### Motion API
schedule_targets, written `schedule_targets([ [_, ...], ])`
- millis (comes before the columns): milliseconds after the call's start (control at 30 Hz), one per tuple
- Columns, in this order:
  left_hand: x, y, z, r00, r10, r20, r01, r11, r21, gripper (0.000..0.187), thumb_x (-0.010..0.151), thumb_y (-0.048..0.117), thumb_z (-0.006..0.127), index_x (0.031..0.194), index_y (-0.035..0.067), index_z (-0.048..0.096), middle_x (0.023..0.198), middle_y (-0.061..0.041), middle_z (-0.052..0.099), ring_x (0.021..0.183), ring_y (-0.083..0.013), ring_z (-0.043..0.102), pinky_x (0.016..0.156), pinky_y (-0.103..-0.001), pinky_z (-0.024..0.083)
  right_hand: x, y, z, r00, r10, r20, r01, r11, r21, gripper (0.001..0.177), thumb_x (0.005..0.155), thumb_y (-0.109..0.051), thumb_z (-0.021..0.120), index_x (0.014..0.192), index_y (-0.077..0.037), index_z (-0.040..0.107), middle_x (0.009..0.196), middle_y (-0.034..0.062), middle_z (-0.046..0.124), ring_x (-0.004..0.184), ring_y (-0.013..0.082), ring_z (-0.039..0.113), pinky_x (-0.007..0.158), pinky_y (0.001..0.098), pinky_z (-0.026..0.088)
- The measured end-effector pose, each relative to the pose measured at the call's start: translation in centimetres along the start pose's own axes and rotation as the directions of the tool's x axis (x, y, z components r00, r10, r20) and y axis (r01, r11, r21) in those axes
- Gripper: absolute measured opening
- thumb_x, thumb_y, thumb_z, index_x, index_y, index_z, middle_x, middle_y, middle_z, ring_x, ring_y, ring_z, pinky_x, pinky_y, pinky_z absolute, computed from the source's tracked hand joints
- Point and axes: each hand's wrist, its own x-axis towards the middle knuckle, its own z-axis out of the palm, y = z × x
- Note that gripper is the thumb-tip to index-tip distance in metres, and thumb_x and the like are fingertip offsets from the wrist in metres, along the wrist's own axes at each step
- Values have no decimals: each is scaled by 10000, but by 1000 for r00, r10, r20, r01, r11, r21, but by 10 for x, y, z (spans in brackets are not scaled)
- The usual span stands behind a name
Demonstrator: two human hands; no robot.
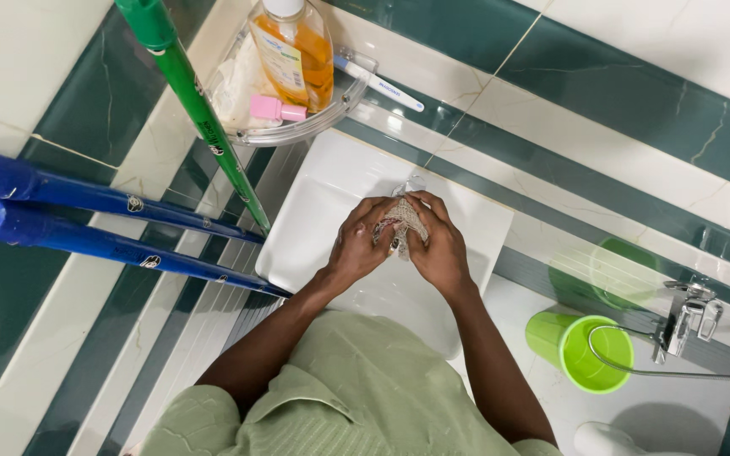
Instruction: The person washes a cloth by hand under a running faucet at a sink and then moves to another faucet to continue rinsing it over a bucket.
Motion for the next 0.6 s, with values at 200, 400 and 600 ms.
schedule_targets([
  [200, 38, -3, 3, 998, -39, 46, 38, 999, 31, 461, 896, 48, 704, 1349, 102, 637, 1261, -161, 637, 1118, -331, 664, 941, -398, 552, 27, 15, -6, 1000, -9, -20, 8, 999, -37, 510, 856, 48, 667, 1353, -53, 612, 1395, 102, 584, 1147, 301, 668, 884, 350, 566],
  [400, 64, -10, 11, 999, -49, -11, 49, 999, -10, 401, 901, 33, 682, 1298, 85, 654, 1236, -138, 679, 1135, -318, 667, 970, -390, 543, 45, 35, 5, 985, 129, -113, -113, 984, 141, 491, 859, 90, 663, 1297, -130, 670, 1229, 93, 665, 1112, 248, 706, 838, 308, 585],
  [600, 33, -11, 1, 1000, 19, 3, -19, 999, -42, 428, 891, 17, 677, 1310, 102, 671, 1257, -133, 686, 1154, -299, 683, 971, -364, 573, 11, 35, 21, 987, 17, -158, 16, 979, 204, 530, 871, 124, 625, 1365, -69, 650, 1436, 120, 610, 1356, 273, 597, 1117, 352, 495],
])
